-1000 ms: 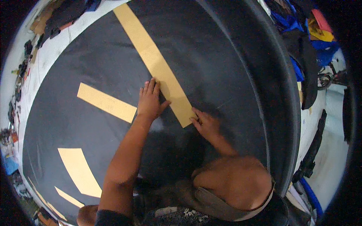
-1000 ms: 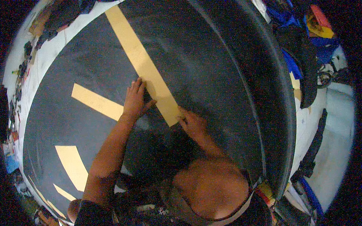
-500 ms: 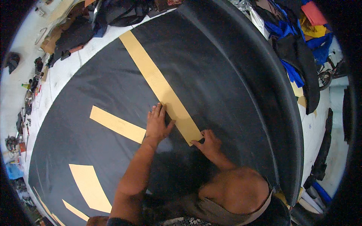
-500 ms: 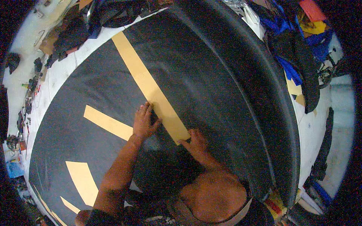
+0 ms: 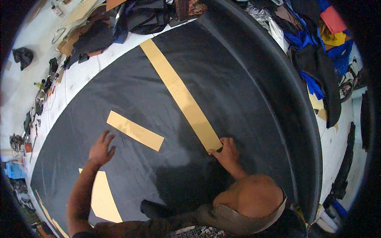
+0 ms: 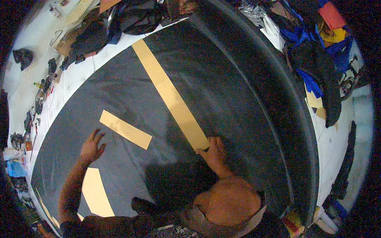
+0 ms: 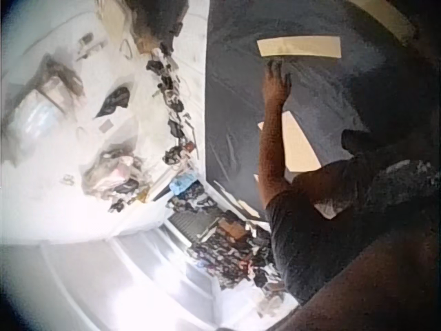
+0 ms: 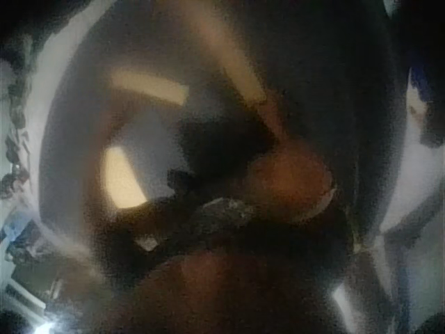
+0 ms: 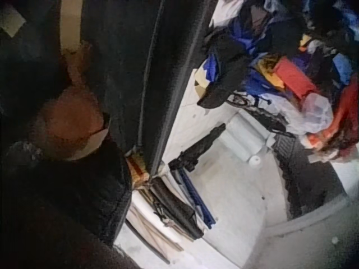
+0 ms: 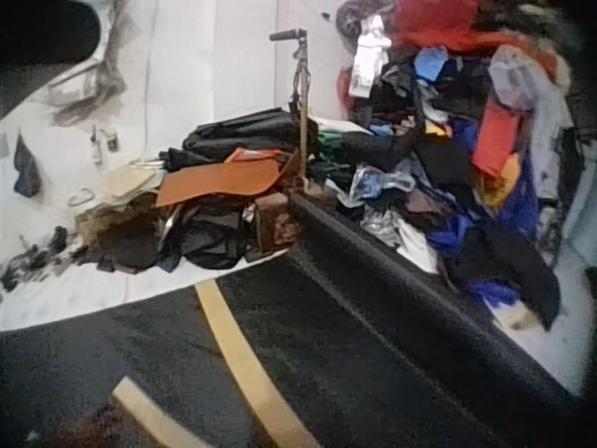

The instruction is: The person places rectangular cardboard templates on a large black fabric sheet and uses a pencil to trace their outlines. The person repositions the templates multiple times to mark several sections of the fabric.

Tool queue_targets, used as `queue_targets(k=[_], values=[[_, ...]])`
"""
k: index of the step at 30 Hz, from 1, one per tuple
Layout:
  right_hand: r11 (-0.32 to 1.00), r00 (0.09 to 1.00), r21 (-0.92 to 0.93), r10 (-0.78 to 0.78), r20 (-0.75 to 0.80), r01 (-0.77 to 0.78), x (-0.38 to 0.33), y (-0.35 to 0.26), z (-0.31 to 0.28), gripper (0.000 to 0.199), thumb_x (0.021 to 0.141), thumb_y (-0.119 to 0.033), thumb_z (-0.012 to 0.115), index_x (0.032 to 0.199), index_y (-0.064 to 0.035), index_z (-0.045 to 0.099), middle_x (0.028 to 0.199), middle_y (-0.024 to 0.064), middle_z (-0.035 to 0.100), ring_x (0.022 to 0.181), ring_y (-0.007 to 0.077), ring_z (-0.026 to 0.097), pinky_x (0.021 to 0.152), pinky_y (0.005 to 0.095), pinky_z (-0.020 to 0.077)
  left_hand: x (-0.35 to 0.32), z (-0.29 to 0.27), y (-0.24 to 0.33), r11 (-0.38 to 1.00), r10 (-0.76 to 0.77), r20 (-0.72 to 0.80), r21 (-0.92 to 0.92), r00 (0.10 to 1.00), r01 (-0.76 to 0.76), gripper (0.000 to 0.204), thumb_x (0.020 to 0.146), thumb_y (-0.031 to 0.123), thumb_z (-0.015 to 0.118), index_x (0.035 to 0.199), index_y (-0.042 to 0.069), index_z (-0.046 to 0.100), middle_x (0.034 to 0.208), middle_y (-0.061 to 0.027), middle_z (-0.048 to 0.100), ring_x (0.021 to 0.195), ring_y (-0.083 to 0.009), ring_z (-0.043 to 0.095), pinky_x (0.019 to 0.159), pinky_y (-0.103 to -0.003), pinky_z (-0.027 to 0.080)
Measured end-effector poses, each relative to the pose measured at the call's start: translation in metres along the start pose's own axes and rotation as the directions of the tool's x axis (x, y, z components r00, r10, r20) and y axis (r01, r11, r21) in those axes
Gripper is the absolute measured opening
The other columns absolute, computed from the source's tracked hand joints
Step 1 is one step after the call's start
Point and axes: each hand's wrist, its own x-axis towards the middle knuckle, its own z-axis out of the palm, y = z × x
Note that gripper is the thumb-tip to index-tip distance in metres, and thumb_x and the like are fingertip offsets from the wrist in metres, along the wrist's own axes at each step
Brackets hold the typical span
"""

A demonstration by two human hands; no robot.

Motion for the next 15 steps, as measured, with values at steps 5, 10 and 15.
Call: queue_targets(k=[5,10,15], values=[[0.999,1.0,0.024,-0.025,0.018,0.024,0.003,0.013,0.005,0.058,0.075,-0.036,0.083,0.115,-0.0064,0.053,0.115,0.0138,0.053,0.109,0.0338,0.056,0.086,0.0448,0.0481,-0.107,0.019,-0.074,0.957,-0.289,0.048,0.027,0.956,0.288,0.048,0.085,0.019,0.068,0.13,0.012,0.054,0.144,-0.0164,0.045,0.127,-0.0398,0.048,0.103,-0.047,0.045],[0.994,0.999,0.102,-0.026,0.021,0.024,0.013,0.014,0.028,0.052,0.079,-0.033,0.08,0.114,-0.0056,0.052,0.104,0.0132,0.059,0.097,0.0331,0.06,0.081,0.0437,0.0493,-0.207,0.116,-0.138,0.9,-0.417,-0.054,-0.164,0.907,0.404,0.047,0.084,0.014,0.071,0.125,0.0,0.054,0.136,-0.023,0.047,0.128,-0.0409,0.045,0.107,-0.046,0.04],[0.887,0.999,0.46,0.036,0.008,-0.036,0.01,0.014,0.045,0.044,0.088,-0.027,0.074,0.12,-0.0047,0.053,0.094,0.0087,0.064,0.078,0.0215,0.06,0.072,0.0359,0.0499,-0.213,0.13,-0.095,0.883,-0.39,0.066,-0.256,0.919,0.393,0.047,0.08,0.008,0.073,0.123,0.001,0.056,0.133,-0.0217,0.05,0.122,-0.0395,0.05,0.101,-0.045,0.044]])
